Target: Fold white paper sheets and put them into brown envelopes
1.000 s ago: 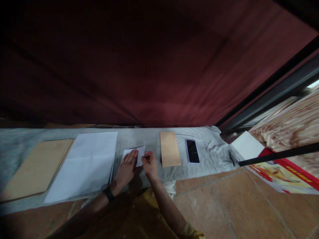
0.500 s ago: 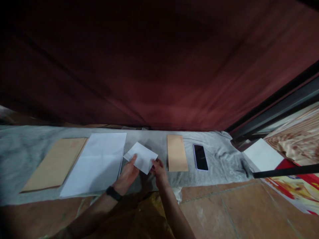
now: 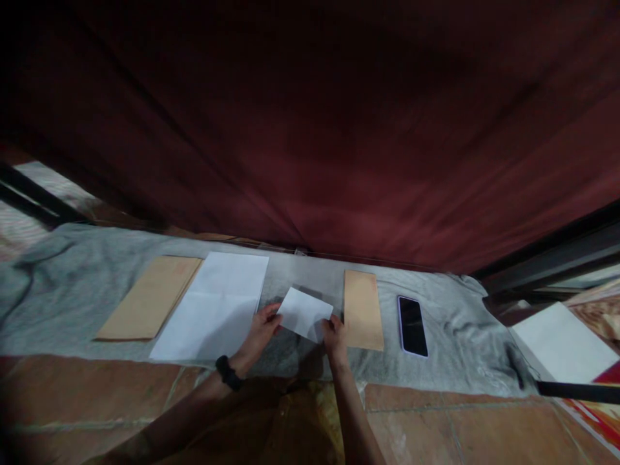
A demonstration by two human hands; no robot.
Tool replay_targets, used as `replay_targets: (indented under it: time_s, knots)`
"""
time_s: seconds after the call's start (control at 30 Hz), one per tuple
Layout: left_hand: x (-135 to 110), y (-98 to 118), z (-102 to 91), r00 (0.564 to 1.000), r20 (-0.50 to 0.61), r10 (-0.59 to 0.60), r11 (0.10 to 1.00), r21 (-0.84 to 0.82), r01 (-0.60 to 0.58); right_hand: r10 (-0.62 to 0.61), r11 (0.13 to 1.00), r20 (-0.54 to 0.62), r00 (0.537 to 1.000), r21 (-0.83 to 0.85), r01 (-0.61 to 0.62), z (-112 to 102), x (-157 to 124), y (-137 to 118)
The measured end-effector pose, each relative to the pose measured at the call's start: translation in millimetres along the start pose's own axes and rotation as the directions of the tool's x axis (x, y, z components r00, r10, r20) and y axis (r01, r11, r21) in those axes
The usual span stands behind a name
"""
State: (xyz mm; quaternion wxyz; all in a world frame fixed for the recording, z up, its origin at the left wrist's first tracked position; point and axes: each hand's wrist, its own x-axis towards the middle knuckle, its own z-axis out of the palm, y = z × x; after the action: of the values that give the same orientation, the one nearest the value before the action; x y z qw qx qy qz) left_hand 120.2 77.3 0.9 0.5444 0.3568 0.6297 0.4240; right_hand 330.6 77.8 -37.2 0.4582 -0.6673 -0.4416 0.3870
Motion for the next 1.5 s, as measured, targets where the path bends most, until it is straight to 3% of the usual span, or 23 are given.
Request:
replay_targets:
  time_s: [0.17,0.3,0.4,0.47,0.57,0.63,0.83,0.97,1.03,1.07,1.17,1.23,1.4,1.47,1.5]
  knots:
    - [-4,-1,-1.3,0.999,0.018,0.032,0.974,0.223,-0.035,-0.043,0.994,0.003,0.999,-0.098,0.043,-3,1,12]
    - [-14,4,-5.8,0.992,0.045,0.119,0.818,0.562,-0.124,-0.086,0.979,0.025,0.996,-0.181,0.089,-6,0,17]
    - [-17,6,-16.0,0.981,0.052,0.189,0.733,0.658,-0.176,-0.116,0.969,0.051,0.992,-0.215,0.125,-6,-2,19]
    - [-15,6,-29.7,0.956,0.024,0.292,0.722,0.650,-0.237,-0.130,0.963,0.054,0.990,-0.230,0.139,-6,-4,20]
    - [-4,7,-63.8,0.871,-0.070,0.487,0.687,0.647,-0.332,-0.149,0.955,0.041,0.988,-0.252,0.154,-6,-7,20]
    - [6,8,-94.1,0.839,-0.148,0.524,0.650,0.706,-0.281,-0.154,0.956,0.042,0.987,-0.246,0.159,-6,-8,19]
    - [20,11,-186.8,0.789,-0.346,0.507,0.512,0.858,0.047,-0.139,0.962,0.060,0.988,-0.230,0.149,-8,-12,12]
    - [18,18,-237.4,0.703,-0.519,0.486,0.447,0.839,0.310,-0.133,0.961,0.064,0.989,-0.237,0.145,-7,-14,12]
    - [17,24,-258.7,0.689,-0.575,0.441,0.434,0.809,0.397,-0.135,0.957,0.069,0.988,-0.248,0.148,-6,-15,12]
    - [16,27,-267.6,0.702,-0.596,0.389,0.436,0.791,0.430,-0.137,0.956,0.064,0.989,-0.254,0.149,-6,-16,12]
    - [15,32,-284.7,0.771,-0.591,0.237,0.437,0.774,0.458,-0.144,0.953,0.044,0.989,-0.264,0.150,-5,-18,11]
    - [15,33,-288.4,0.788,-0.571,0.229,0.415,0.790,0.452,-0.144,0.953,0.035,0.989,-0.265,0.148,-4,-20,9]
    - [11,37,-288.3,0.742,-0.558,0.372,0.365,0.823,0.436,-0.132,0.958,0.029,0.991,-0.254,0.135,-4,-22,8]
    - [9,45,-292.3,0.709,-0.570,0.415,0.427,0.810,0.402,-0.135,0.958,0.026,0.990,-0.252,0.138,-4,-21,10]
    - [7,51,-295.8,0.684,-0.606,0.406,0.521,0.769,0.371,-0.139,0.958,0.025,0.990,-0.248,0.140,-4,-20,12]
